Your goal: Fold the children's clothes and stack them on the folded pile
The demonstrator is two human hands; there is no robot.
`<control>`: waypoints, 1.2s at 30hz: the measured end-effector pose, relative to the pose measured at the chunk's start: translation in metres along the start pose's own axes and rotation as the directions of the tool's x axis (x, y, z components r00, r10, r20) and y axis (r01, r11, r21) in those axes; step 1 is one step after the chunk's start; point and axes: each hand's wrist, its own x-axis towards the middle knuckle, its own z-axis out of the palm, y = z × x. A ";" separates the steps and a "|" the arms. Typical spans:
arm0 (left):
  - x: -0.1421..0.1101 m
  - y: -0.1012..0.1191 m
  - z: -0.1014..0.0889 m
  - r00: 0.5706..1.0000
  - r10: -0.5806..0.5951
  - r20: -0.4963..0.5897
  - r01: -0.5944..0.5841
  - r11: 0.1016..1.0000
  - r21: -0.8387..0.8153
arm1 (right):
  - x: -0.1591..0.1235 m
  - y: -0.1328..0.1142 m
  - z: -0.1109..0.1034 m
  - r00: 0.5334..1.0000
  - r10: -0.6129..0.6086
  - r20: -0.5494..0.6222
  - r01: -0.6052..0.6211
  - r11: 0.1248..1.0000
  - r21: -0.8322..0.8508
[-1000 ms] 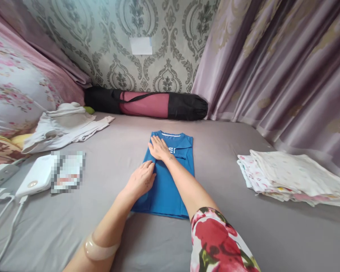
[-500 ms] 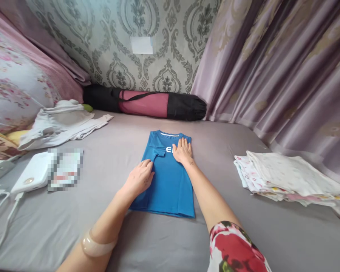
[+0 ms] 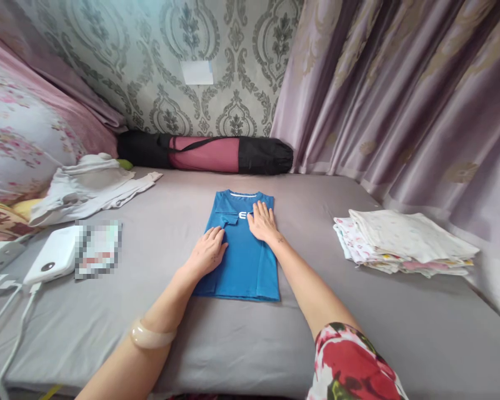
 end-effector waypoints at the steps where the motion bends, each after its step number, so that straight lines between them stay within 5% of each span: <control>1: 0.000 0.000 0.002 1.000 0.000 0.001 0.000 1.000 0.003 | -0.008 -0.001 0.001 1.000 -0.020 0.001 0.020 1.000 0.000; 11: -0.003 0.006 0.006 1.000 -0.007 0.026 0.007 1.000 0.009 | -0.088 -0.002 0.000 0.978 -0.196 0.074 0.187 0.976 0.112; 19: -0.039 -0.016 -0.044 0.980 0.149 0.130 -0.100 0.942 -0.319 | -0.140 0.009 -0.030 0.958 -0.267 -0.108 0.287 0.918 0.274; 24: -0.066 -0.022 -0.073 0.913 0.328 0.244 -0.197 0.875 -0.441 | -0.175 0.006 -0.045 0.921 -0.390 -0.022 0.386 0.902 0.193; 36: -0.074 -0.021 -0.067 0.839 0.446 0.312 -0.383 0.891 -0.242 | -0.198 -0.003 -0.052 0.854 -0.517 0.064 0.521 0.847 -0.111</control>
